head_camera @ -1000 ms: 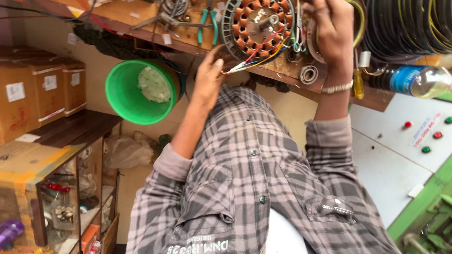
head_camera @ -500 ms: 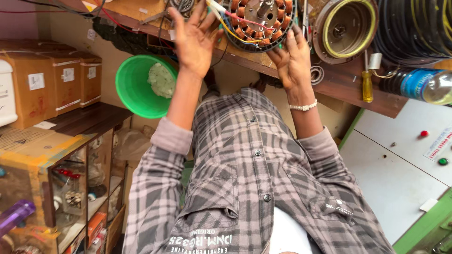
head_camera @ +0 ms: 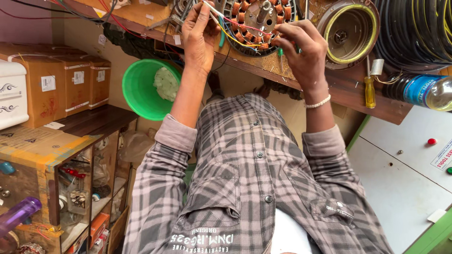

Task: The person strips and twists wires, then uses pliers and scissors to cut and connect them to a motor stator. They wrap connections with tape and handle various motor components on a cluttered workbench.

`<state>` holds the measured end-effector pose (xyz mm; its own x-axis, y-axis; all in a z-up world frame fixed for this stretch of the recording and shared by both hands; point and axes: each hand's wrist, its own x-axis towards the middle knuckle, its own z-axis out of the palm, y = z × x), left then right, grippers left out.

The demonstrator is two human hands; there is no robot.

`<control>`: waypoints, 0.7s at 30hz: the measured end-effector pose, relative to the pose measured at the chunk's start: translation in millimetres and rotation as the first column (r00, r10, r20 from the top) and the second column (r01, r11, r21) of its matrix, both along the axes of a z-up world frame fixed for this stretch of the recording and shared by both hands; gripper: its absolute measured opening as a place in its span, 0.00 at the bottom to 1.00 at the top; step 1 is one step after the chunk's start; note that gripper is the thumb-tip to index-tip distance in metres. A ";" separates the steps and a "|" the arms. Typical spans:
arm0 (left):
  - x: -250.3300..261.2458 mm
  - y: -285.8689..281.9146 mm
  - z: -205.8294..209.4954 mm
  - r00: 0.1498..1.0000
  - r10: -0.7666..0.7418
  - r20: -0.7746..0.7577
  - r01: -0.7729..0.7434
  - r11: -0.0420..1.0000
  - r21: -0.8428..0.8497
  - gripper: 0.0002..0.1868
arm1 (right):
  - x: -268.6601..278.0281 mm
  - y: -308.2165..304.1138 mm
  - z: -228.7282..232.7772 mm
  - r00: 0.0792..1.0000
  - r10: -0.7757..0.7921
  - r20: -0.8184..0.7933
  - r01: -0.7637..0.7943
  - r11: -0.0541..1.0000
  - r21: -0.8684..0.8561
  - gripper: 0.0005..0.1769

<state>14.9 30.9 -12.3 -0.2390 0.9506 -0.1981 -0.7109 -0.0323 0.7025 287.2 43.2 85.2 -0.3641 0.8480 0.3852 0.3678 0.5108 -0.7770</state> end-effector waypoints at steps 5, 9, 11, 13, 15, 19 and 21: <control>5.2 1.5 28.5 0.999 0.009 -0.046 -0.011 1.000 -0.027 0.07 | -6.7 10.4 10.2 0.989 0.002 0.146 -0.033 0.977 0.211 0.10; 7.7 2.7 45.3 0.996 0.013 -0.085 -0.017 0.999 -0.042 0.06 | -4.0 15.5 8.1 0.973 0.021 0.230 -0.079 0.966 0.246 0.06; 6.9 0.7 51.8 0.995 -0.004 -0.105 0.002 1.000 -0.014 0.07 | -0.7 16.5 4.5 0.975 -0.003 0.223 -0.056 0.965 0.258 0.08; 5.8 -1.0 57.6 0.984 -0.032 -0.177 0.026 0.999 -0.034 0.06 | 2.3 14.7 -2.8 0.966 -0.050 0.254 -0.022 0.961 0.275 0.08; 6.9 -2.8 62.1 0.971 -0.079 -0.227 0.069 0.996 -0.050 0.07 | 6.8 11.6 -13.4 0.967 -0.082 0.242 0.028 0.976 0.217 0.07; 4.5 -3.5 74.1 0.922 -0.160 -0.352 0.158 0.987 -0.035 0.09 | 12.0 3.3 -43.5 0.990 -0.142 -0.013 0.137 0.970 -0.201 0.15; 4.2 -1.8 81.1 0.887 -0.169 -0.430 0.182 0.983 -0.011 0.09 | 20.2 -5.0 -57.6 0.970 -0.189 -0.152 0.121 0.920 -0.373 0.18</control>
